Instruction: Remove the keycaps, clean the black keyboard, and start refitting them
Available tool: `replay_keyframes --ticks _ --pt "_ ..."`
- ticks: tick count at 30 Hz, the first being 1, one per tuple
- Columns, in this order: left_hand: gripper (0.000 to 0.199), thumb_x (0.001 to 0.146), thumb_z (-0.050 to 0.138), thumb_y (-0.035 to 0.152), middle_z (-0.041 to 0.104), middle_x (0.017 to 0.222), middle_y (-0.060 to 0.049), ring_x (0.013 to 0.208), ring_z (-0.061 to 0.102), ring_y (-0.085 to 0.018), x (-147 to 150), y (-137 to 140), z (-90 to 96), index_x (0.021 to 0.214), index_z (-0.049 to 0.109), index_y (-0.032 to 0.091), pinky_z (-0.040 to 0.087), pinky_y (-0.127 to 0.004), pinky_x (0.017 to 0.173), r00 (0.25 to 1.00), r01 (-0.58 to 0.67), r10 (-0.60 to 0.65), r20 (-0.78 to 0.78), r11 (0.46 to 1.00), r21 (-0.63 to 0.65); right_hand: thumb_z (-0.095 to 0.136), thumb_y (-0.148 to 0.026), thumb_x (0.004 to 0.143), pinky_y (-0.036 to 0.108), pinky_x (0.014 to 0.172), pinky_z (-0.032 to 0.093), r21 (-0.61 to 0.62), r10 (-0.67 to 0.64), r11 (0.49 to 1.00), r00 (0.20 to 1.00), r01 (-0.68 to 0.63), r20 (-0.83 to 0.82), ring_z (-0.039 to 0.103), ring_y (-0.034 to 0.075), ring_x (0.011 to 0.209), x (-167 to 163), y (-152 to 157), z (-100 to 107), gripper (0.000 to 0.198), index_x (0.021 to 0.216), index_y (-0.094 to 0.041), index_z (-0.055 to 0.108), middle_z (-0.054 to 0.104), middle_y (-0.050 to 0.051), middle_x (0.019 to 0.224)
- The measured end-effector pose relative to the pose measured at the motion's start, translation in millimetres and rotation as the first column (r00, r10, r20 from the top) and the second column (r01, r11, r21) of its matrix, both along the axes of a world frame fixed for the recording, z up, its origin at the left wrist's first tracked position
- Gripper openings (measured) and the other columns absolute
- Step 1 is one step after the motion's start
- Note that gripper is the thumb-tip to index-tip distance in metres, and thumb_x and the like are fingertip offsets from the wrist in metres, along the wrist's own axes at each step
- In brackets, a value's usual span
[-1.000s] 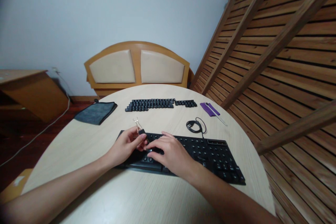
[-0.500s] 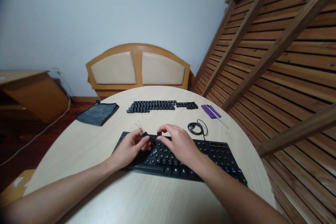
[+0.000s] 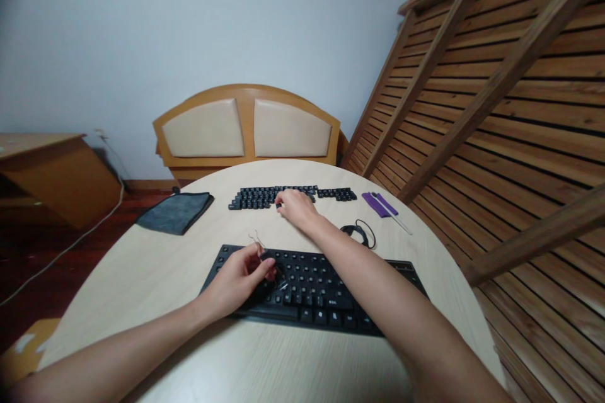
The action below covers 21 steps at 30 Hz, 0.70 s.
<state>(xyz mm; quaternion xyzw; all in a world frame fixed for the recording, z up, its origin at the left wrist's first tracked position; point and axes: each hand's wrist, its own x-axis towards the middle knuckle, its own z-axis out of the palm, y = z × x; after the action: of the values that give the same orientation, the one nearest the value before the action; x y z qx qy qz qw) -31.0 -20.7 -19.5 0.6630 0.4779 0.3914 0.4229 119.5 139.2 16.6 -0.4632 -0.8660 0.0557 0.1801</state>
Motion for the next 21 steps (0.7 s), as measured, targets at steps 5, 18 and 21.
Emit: replay_keyframes --ticks 5,18,21 --pt "0.025 0.095 0.054 0.039 0.069 0.074 -0.003 0.071 0.064 -0.020 0 0 1.7 0.080 0.051 0.020 0.047 -0.031 0.068 1.000 -0.006 0.007 -0.025 1.000 0.008 0.065 -0.019 0.087 0.030 0.089 0.045 0.005 -0.035 0.999 0.999 0.035 0.037 0.064 0.023 0.105 -15 11 -10 0.022 0.108 -0.020 0.071 0.071 0.008 0.111" --pt "0.026 0.095 0.056 0.040 0.070 0.075 -0.004 0.071 0.065 -0.021 1 1 1.0 0.079 0.050 0.020 0.047 -0.031 0.066 1.000 0.004 -0.004 0.003 1.000 -0.005 0.054 -0.019 0.092 0.030 0.089 0.046 -0.019 -0.119 0.993 0.992 0.120 0.044 0.063 0.022 0.107 -28 13 -33 0.026 0.114 -0.022 0.067 0.069 0.007 0.118" --pt "0.027 0.094 0.056 0.041 0.069 0.074 -0.004 0.071 0.065 -0.021 1 1 -0.3 0.079 0.049 0.020 0.047 -0.031 0.066 1.000 0.007 -0.006 0.017 1.000 -0.008 0.053 -0.021 0.093 0.030 0.090 0.045 -0.022 -0.128 0.991 0.991 0.129 0.040 0.063 0.021 0.108 -30 12 -34 0.026 0.116 -0.023 0.066 0.069 0.006 0.119"
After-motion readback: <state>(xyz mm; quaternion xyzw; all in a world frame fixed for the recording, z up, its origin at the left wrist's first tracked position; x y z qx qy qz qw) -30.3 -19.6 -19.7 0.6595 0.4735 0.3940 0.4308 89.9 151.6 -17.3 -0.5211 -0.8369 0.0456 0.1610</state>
